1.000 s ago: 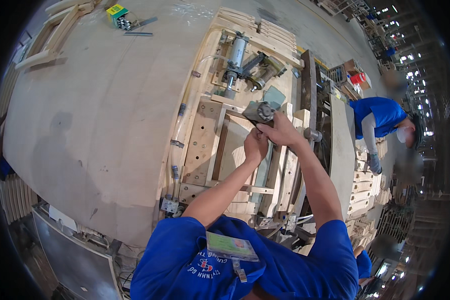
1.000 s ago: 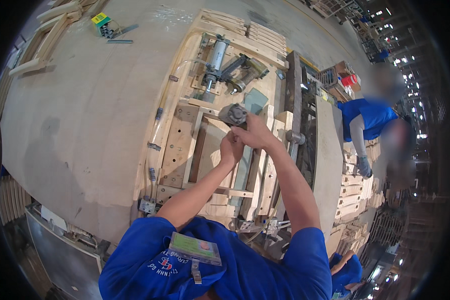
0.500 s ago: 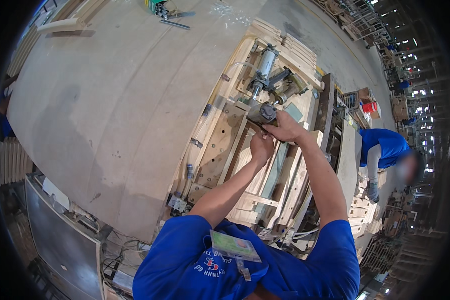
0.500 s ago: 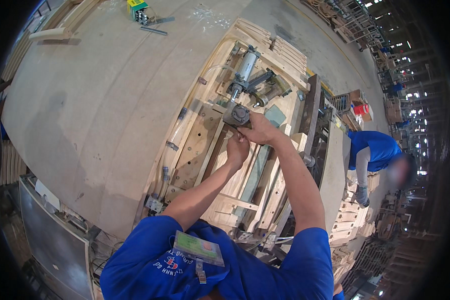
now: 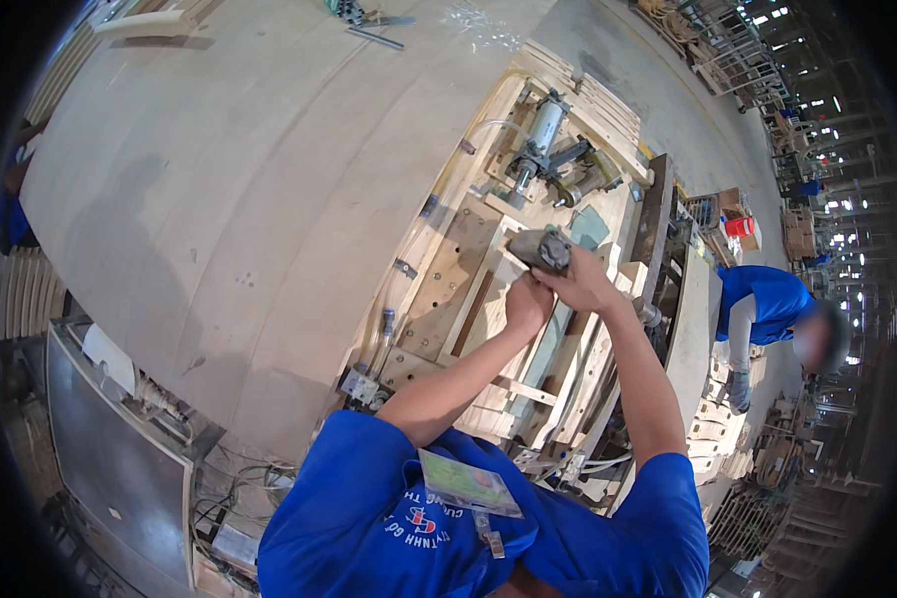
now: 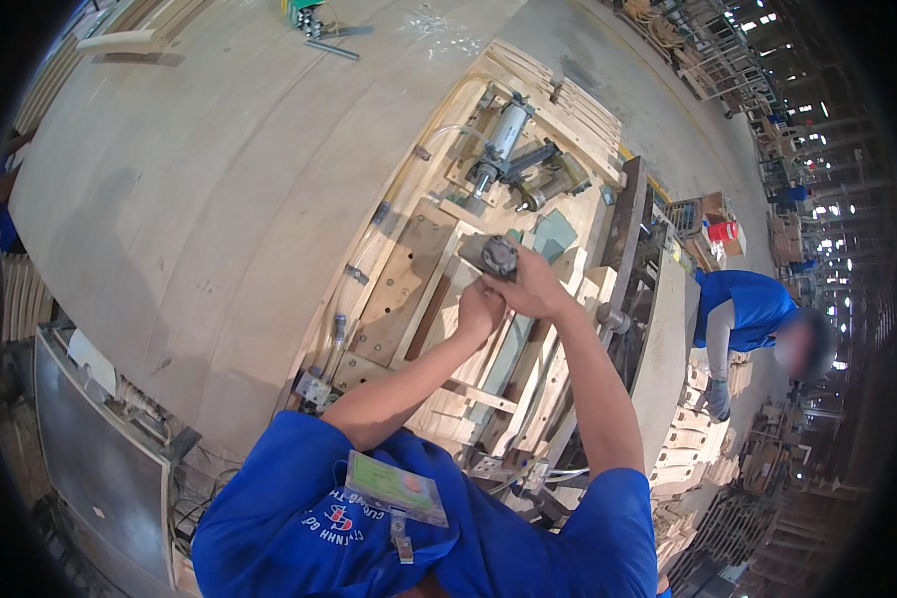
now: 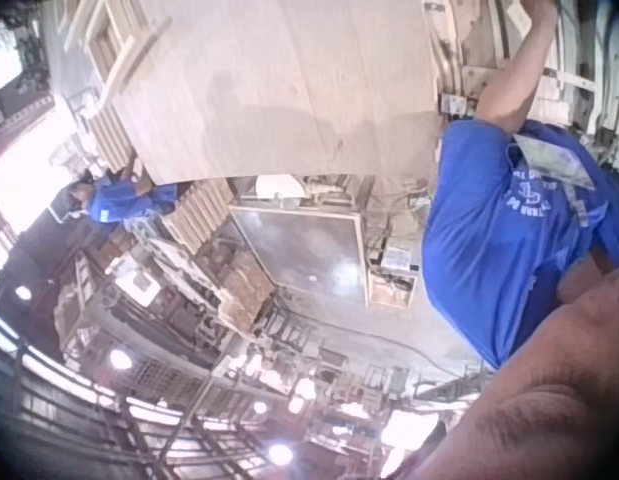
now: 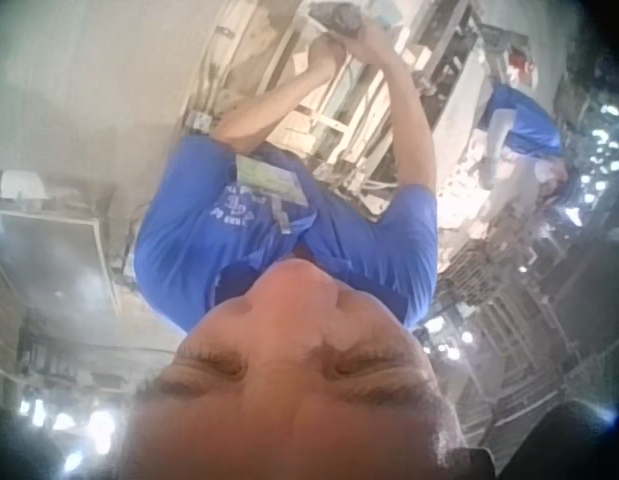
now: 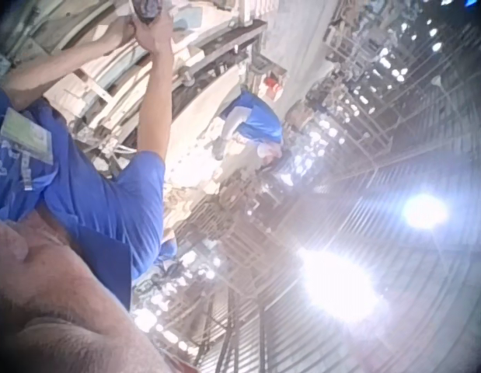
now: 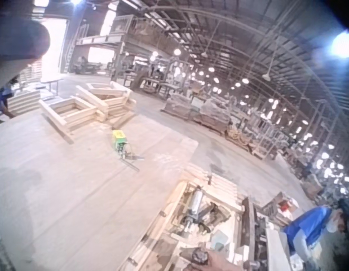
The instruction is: The person assembles wooden frames by placing pieces into a jig and using a pneumatic nail gun to fasten them. They repeatedly pick up frames, position them, nail the joints, and move completed frames aside.
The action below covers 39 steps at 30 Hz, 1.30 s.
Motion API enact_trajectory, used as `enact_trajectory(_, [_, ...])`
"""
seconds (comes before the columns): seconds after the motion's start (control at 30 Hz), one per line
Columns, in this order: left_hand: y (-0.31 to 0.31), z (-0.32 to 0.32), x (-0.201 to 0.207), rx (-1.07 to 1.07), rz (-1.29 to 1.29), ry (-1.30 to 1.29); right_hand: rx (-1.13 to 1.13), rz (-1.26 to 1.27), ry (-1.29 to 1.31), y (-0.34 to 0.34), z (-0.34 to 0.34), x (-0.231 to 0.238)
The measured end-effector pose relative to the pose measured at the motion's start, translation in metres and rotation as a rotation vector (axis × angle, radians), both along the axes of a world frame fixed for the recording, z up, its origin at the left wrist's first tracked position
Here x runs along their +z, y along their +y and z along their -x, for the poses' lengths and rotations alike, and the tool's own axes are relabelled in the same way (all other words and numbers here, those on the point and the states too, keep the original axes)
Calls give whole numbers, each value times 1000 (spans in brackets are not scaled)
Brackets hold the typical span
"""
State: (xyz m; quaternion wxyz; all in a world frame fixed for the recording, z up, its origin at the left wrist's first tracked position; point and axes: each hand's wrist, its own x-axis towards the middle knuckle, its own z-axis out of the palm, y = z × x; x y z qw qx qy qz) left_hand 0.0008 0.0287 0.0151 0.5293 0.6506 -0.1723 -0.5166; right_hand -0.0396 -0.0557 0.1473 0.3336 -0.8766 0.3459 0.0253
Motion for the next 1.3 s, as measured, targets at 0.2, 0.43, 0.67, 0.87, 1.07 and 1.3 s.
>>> enact_trajectory(0.2, [117,16,16,-106,16,546,43,-338,-58,82,36,6])
enact_trajectory(0.43, [177,2,21,-61,-39,711,184,-389,18,128,15,-2])
enact_trajectory(0.67, [186,-5,24,-44,-22,756,230,-365,93,136,1,2])
enact_trajectory(0.87, [188,-7,18,-99,18,741,229,-333,123,141,0,2])
enact_trajectory(1.07, [188,-12,24,-107,-39,729,219,-327,119,143,5,-5])
enact_trajectory(1.3, [189,-12,23,-146,-42,672,186,-343,207,141,0,-5])
